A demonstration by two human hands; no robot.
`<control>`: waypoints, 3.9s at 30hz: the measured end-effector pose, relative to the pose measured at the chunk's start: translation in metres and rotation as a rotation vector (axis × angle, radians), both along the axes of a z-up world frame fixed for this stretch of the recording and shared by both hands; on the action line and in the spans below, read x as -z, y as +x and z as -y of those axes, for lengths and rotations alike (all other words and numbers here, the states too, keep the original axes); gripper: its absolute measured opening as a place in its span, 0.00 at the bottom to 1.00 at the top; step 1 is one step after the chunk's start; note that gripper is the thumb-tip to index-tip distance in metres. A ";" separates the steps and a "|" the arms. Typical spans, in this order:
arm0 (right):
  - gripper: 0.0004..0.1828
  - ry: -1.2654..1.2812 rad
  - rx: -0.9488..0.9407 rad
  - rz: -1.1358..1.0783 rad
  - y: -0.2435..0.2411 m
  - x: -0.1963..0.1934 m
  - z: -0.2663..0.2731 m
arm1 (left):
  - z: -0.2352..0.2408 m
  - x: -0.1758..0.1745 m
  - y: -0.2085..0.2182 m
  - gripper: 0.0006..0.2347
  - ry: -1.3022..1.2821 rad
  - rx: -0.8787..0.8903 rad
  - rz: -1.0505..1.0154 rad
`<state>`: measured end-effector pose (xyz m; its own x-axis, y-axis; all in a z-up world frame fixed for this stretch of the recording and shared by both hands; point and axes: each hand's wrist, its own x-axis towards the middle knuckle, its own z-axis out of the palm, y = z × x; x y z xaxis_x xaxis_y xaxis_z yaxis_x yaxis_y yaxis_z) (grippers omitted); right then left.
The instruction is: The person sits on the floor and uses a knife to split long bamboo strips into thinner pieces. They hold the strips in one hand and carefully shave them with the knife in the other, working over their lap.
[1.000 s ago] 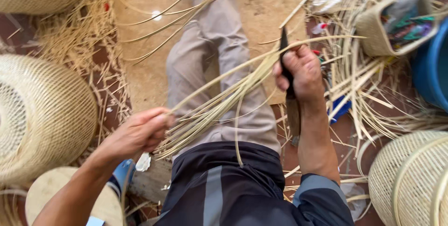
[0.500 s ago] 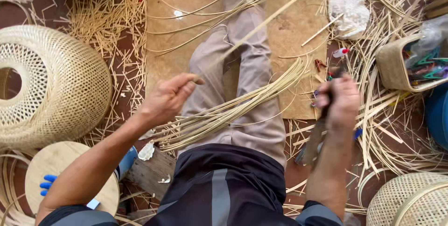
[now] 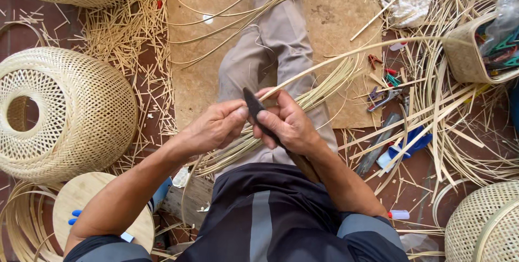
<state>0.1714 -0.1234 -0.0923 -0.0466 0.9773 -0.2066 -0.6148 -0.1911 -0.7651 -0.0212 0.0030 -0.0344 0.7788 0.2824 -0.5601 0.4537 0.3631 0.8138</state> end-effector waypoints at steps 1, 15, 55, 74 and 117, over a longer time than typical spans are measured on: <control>0.18 -0.022 0.008 0.012 0.004 0.004 0.001 | 0.001 -0.001 -0.002 0.12 -0.039 -0.008 -0.030; 0.08 -0.006 0.419 0.148 0.130 0.022 0.038 | -0.001 0.015 -0.078 0.12 -0.332 -0.130 -0.057; 0.10 0.041 0.641 0.026 0.089 0.032 0.015 | -0.012 -0.011 -0.035 0.09 1.425 -0.005 0.031; 0.10 -0.015 0.553 0.143 0.062 0.011 -0.005 | -0.050 -0.004 0.103 0.09 0.620 -0.782 0.924; 0.09 -0.264 0.725 0.146 0.256 0.106 0.118 | -0.055 -0.008 -0.099 0.23 1.536 0.962 0.020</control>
